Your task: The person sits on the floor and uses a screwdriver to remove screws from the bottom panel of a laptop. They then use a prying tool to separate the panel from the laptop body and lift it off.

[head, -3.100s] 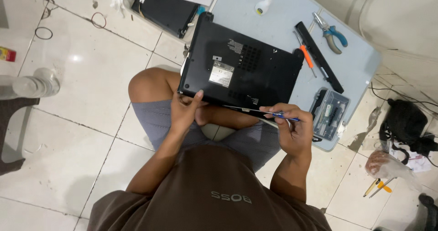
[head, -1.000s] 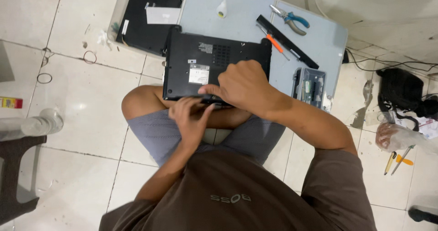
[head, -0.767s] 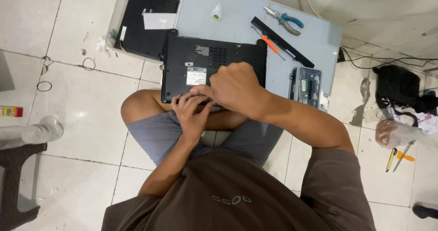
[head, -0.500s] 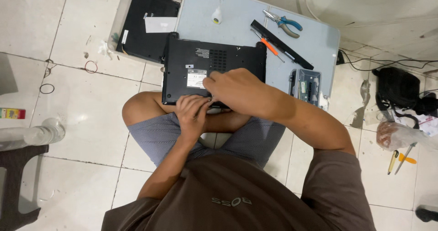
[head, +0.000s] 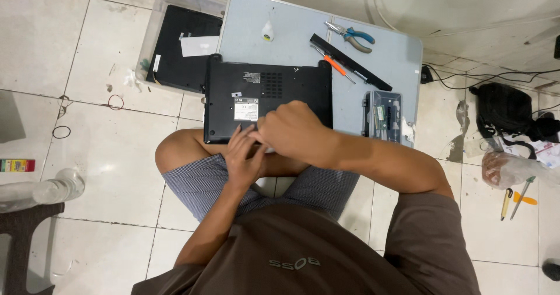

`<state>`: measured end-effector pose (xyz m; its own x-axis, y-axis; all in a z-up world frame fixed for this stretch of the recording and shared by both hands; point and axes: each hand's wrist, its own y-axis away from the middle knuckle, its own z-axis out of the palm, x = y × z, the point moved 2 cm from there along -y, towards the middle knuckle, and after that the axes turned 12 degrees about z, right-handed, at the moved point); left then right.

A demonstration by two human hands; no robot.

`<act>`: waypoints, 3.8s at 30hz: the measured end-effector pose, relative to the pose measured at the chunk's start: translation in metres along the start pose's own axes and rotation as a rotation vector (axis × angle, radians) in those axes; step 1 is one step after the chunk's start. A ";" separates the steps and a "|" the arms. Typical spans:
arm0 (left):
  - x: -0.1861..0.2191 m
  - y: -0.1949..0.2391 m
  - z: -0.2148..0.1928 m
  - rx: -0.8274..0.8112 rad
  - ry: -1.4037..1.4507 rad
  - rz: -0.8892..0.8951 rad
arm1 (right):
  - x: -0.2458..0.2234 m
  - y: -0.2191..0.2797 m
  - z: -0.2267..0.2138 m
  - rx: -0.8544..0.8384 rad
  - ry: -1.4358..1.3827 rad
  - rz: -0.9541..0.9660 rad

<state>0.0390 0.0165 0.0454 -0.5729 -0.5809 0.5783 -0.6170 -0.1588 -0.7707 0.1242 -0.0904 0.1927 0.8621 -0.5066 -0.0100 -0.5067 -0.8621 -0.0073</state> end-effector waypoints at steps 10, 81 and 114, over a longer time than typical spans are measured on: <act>-0.009 0.016 0.010 -0.037 0.005 0.016 | -0.012 0.006 -0.010 -0.039 0.021 -0.038; -0.015 0.029 0.011 -0.107 0.002 -0.155 | -0.002 0.007 -0.010 -0.154 -0.338 0.217; -0.008 0.012 0.005 -0.211 0.012 -0.144 | -0.004 0.014 -0.011 0.023 -0.055 0.092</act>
<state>0.0388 0.0152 0.0301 -0.4765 -0.5549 0.6819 -0.7907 -0.0685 -0.6083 0.1135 -0.1002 0.2034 0.8105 -0.5820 -0.0669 -0.5845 -0.8109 -0.0267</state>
